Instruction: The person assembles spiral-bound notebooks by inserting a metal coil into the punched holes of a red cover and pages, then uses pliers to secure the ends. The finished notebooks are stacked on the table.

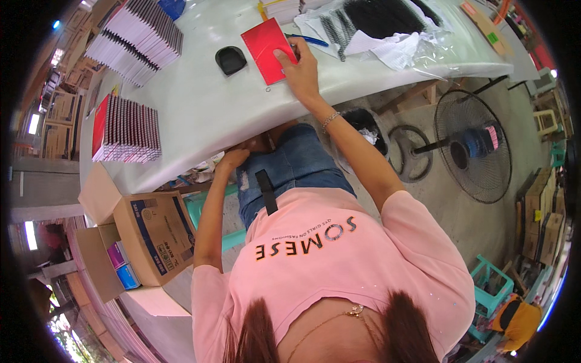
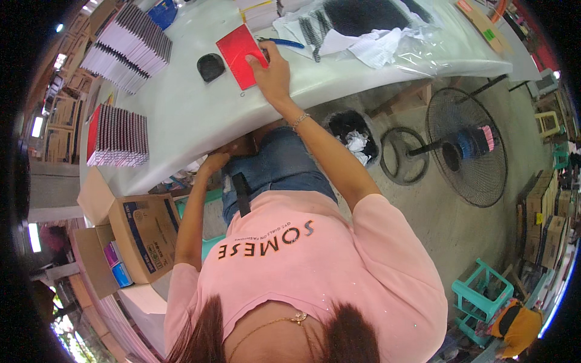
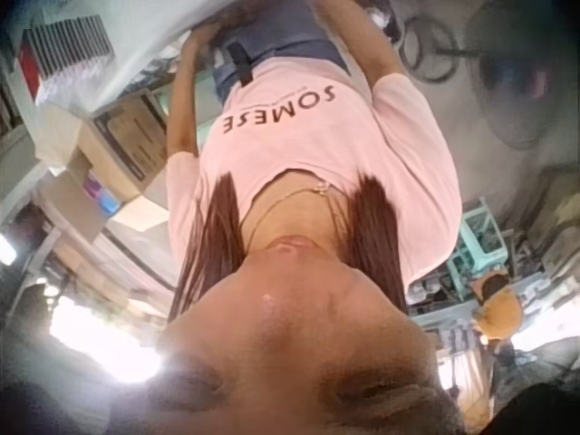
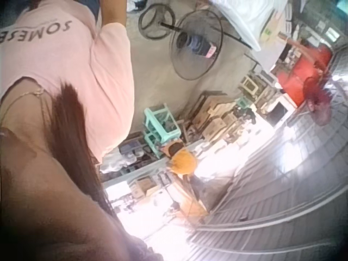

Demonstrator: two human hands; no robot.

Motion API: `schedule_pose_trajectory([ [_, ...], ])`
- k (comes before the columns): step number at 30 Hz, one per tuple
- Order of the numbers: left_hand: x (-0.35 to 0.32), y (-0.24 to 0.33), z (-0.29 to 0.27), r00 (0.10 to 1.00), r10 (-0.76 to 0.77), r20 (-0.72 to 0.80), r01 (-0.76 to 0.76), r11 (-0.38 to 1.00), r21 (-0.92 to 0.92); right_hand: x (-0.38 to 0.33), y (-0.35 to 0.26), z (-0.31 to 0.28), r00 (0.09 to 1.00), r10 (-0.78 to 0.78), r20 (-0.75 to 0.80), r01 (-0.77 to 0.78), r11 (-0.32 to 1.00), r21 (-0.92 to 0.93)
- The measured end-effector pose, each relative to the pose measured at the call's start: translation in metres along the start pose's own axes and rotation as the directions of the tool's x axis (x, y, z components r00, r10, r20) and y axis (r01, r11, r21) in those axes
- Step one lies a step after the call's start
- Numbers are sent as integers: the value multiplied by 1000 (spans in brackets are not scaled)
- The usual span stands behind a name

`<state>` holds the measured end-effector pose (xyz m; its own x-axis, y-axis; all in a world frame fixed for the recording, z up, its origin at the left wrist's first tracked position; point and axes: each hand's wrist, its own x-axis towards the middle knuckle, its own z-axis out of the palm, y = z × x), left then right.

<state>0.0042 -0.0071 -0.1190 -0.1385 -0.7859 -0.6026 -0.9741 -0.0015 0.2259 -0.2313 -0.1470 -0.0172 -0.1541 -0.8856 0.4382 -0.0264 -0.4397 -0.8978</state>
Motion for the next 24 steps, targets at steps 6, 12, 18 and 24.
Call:
schedule_pose_trajectory([
  [6,2,-13,25,990,-111,-83,88,967,-238,-3,-6,2,999,10,39,-10,1000,-1],
  [12,8,-15,51,959,4,-285,-121,911,-395,-6,-15,6,995,58,83,-65,994,87],
  [18,11,32,65,863,68,-501,-256,913,-318,-6,-21,0,992,57,115,-62,997,43],
  [24,74,44,70,759,-95,-644,-46,979,-199,-6,-10,-11,990,59,131,-66,997,45],
])
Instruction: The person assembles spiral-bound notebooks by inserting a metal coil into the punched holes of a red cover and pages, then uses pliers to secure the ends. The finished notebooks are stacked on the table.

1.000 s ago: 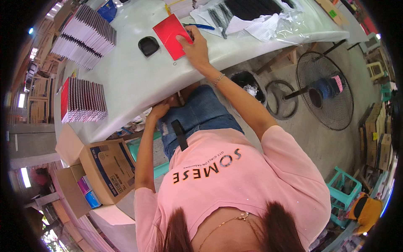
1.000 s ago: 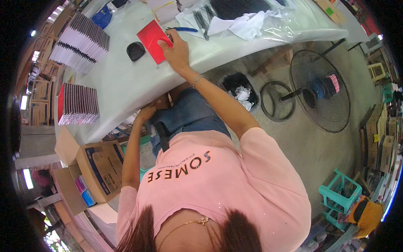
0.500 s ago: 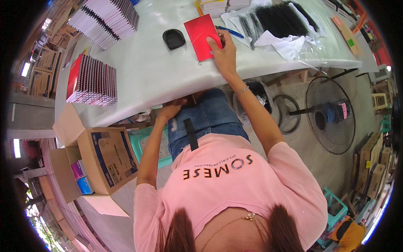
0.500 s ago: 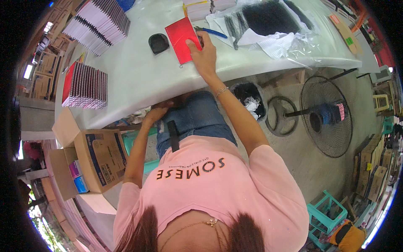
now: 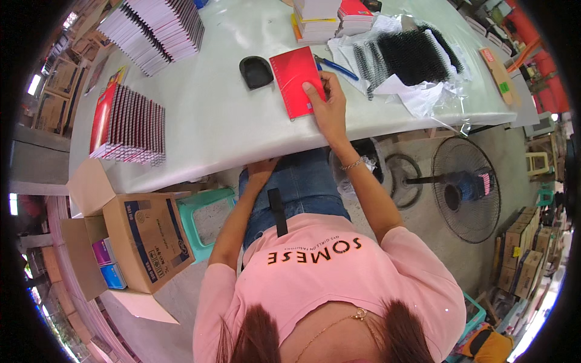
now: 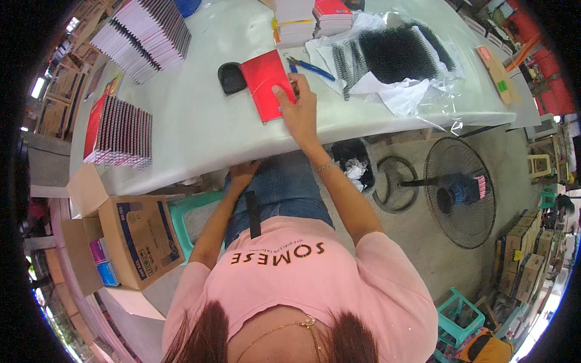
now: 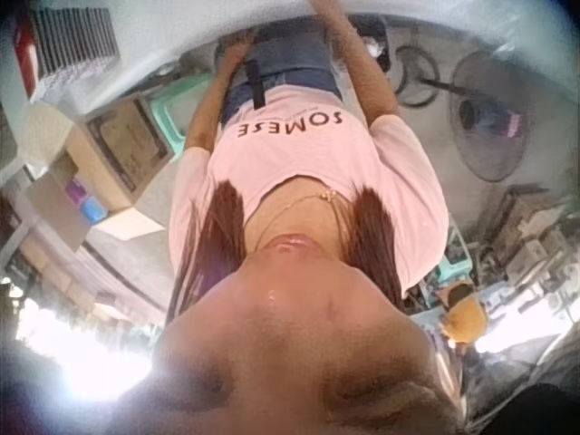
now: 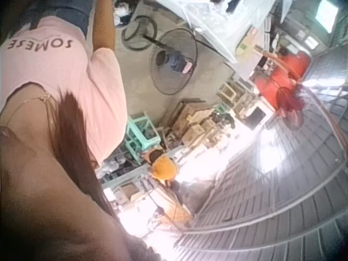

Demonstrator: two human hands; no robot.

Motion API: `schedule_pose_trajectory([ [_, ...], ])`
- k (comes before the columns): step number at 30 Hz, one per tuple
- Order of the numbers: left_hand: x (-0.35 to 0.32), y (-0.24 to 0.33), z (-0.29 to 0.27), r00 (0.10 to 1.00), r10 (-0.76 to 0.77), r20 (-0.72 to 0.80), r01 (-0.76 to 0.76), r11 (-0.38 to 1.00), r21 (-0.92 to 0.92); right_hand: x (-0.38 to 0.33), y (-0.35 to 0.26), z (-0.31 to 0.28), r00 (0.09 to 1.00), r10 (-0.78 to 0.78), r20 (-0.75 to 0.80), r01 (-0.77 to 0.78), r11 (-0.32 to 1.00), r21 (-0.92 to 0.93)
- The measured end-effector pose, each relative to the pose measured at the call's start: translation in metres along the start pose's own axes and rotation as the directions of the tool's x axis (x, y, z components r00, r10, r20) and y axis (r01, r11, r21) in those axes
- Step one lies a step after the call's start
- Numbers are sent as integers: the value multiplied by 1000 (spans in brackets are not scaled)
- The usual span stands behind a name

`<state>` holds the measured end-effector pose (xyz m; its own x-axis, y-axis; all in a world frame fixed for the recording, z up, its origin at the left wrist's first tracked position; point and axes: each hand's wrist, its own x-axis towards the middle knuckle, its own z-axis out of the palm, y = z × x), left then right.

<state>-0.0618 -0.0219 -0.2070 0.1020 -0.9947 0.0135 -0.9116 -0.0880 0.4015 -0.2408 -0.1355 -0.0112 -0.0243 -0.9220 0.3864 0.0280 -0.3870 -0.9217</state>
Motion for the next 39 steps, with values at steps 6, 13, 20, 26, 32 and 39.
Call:
schedule_pose_trajectory([
  [6,49,-86,45,999,-44,2,44,999,-4,-3,-16,10,997,22,73,-21,1000,-9],
  [13,44,-57,40,983,-42,178,68,987,-143,-1,-14,0,995,53,80,-49,997,-57],
  [20,-35,1,-39,833,-10,554,157,963,-219,-10,-13,-4,984,179,-5,-177,976,129],
  [26,-34,65,-250,792,241,561,408,475,-780,-13,-45,11,945,328,-2,-300,866,401],
  [32,19,116,-264,942,-184,-281,-109,624,-774,-25,-60,52,910,368,194,-414,769,486],
  [39,32,85,-272,987,-142,-76,20,580,-814,11,-57,20,921,131,366,-133,991,-21],
])
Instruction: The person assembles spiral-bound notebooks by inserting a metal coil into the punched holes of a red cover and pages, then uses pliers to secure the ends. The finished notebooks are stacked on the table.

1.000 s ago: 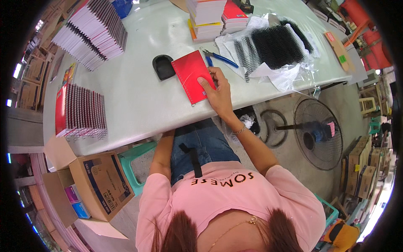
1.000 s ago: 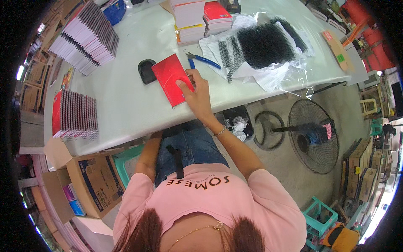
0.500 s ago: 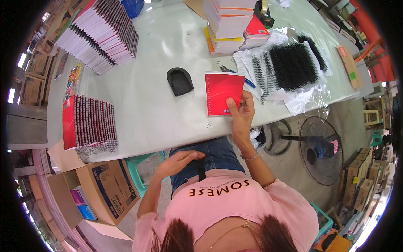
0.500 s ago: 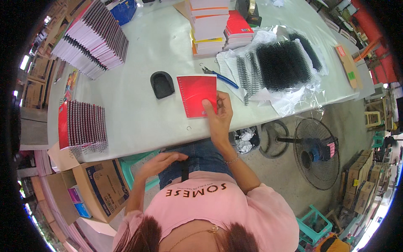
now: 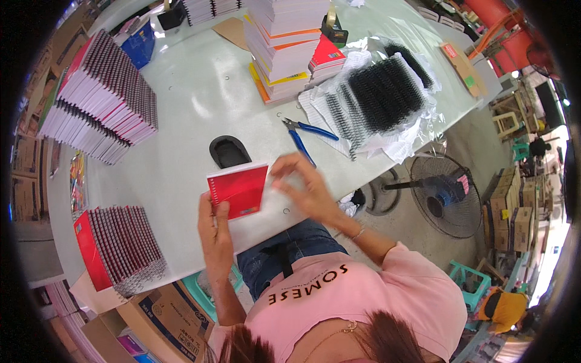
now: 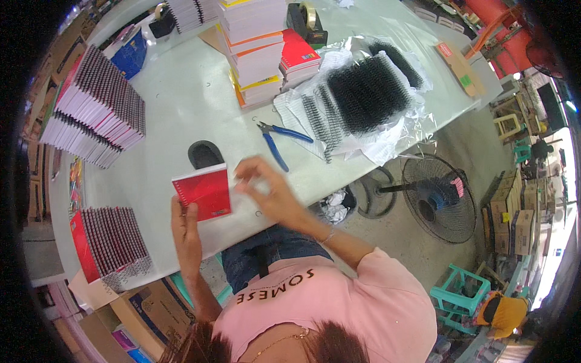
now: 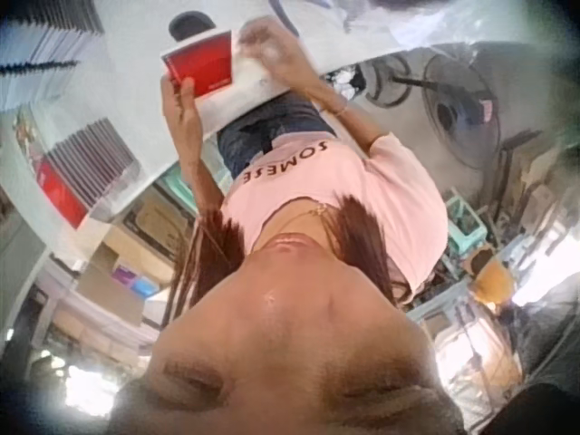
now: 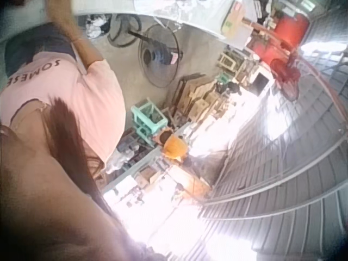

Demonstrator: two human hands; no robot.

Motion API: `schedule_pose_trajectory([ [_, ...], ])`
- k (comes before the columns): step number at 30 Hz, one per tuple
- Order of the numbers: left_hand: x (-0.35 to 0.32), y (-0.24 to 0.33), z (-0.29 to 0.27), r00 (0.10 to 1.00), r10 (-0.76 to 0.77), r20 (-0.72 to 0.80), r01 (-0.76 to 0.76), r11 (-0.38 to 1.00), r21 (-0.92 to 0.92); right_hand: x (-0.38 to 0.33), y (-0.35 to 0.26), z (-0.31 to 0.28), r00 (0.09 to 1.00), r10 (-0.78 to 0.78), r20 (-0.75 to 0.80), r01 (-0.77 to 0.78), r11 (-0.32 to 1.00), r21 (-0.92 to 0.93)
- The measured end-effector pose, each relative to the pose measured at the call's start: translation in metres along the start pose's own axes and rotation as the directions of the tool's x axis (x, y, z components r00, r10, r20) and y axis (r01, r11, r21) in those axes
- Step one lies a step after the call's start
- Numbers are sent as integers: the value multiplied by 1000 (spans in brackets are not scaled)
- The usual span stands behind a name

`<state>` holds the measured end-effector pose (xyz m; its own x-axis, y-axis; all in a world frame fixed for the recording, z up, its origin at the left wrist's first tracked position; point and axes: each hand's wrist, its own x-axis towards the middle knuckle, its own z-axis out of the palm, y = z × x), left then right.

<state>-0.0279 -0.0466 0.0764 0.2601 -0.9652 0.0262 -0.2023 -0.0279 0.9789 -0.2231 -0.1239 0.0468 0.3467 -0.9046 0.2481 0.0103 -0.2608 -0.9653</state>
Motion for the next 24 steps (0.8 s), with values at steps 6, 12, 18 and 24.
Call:
schedule_pose_trajectory([
  [6,5,19,-25,980,160,121,-198,677,709,64,4,-185,918,-240,-315,-67,690,-721],
  [12,2,-1,-20,953,233,193,-287,491,822,91,53,-231,937,-251,-242,-133,384,-914],
  [18,-8,-7,-5,962,266,68,-199,505,840,101,56,-221,958,-135,-253,-193,350,-917],
  [24,-15,-16,23,933,340,-115,-101,555,826,103,71,-225,960,-238,-150,-79,285,-955],
])
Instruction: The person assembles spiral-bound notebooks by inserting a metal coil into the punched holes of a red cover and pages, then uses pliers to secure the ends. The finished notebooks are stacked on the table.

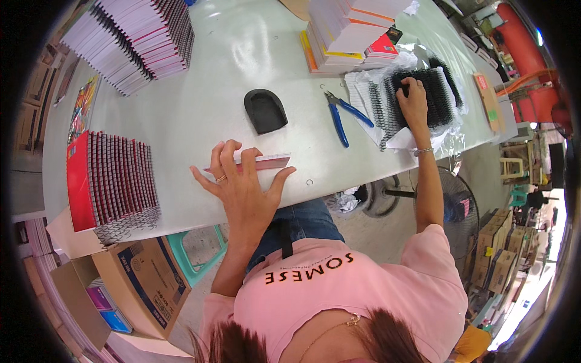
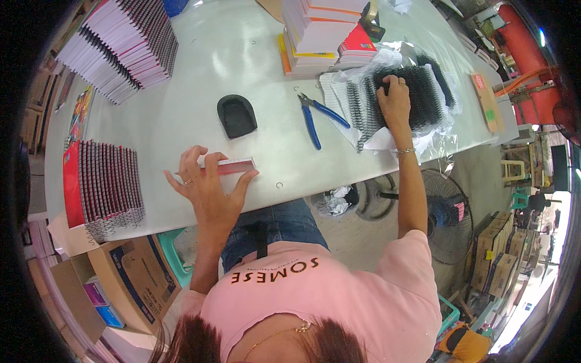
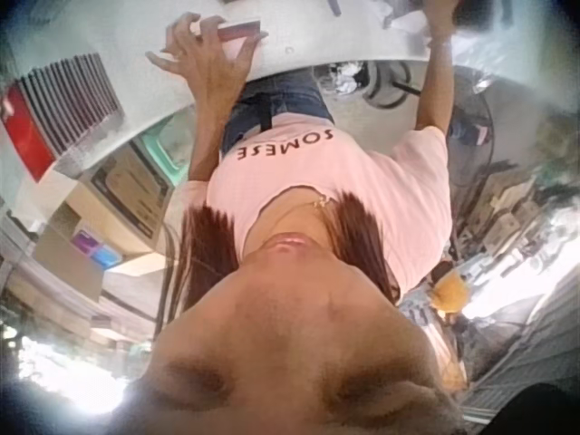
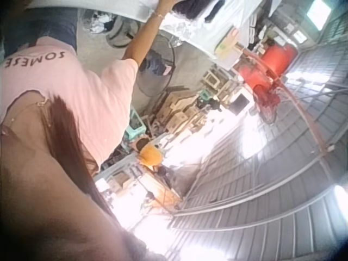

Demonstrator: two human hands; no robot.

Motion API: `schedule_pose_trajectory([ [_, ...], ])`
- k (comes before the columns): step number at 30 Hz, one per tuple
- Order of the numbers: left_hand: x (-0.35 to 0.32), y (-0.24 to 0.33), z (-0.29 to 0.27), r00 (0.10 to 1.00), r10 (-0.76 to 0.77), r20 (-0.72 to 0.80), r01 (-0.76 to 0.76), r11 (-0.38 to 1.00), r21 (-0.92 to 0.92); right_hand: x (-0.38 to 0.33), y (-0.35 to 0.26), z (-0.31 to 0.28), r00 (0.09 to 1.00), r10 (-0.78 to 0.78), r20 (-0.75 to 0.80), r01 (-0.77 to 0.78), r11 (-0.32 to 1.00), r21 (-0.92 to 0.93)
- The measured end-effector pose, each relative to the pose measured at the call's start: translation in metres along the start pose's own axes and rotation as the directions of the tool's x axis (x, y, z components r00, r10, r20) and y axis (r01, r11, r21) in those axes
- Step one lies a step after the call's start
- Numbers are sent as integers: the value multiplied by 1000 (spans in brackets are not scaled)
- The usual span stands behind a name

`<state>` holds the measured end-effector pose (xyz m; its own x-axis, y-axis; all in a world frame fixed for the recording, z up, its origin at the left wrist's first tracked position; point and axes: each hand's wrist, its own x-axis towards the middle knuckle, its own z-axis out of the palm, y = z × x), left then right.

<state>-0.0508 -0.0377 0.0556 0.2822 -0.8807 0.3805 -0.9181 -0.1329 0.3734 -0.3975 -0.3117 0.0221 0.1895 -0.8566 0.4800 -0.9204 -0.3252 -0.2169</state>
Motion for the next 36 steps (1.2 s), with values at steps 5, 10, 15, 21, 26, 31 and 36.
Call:
schedule_pose_trajectory([
  [5,2,5,20,992,-58,-110,51,996,-69,6,19,-11,999,22,44,-27,992,121],
  [10,2,1,28,984,-74,-164,54,990,-129,13,-18,-48,996,-42,-84,47,997,54],
  [15,0,0,30,984,-63,-166,41,990,-135,-25,-142,-100,964,-202,171,101,878,467],
  [21,3,1,28,982,-37,-183,18,994,-106,-75,-210,-82,796,-374,475,-109,685,721],
  [26,3,1,31,982,-43,-183,23,994,-107,-82,-221,-68,811,-393,434,-117,617,778],
  [31,5,2,28,984,-24,-175,9,996,-90,-81,-221,-68,788,-412,458,-119,627,770],
  [36,6,1,29,984,-1,-176,-11,998,-67,-88,-220,-61,802,-437,408,-96,579,809],
])
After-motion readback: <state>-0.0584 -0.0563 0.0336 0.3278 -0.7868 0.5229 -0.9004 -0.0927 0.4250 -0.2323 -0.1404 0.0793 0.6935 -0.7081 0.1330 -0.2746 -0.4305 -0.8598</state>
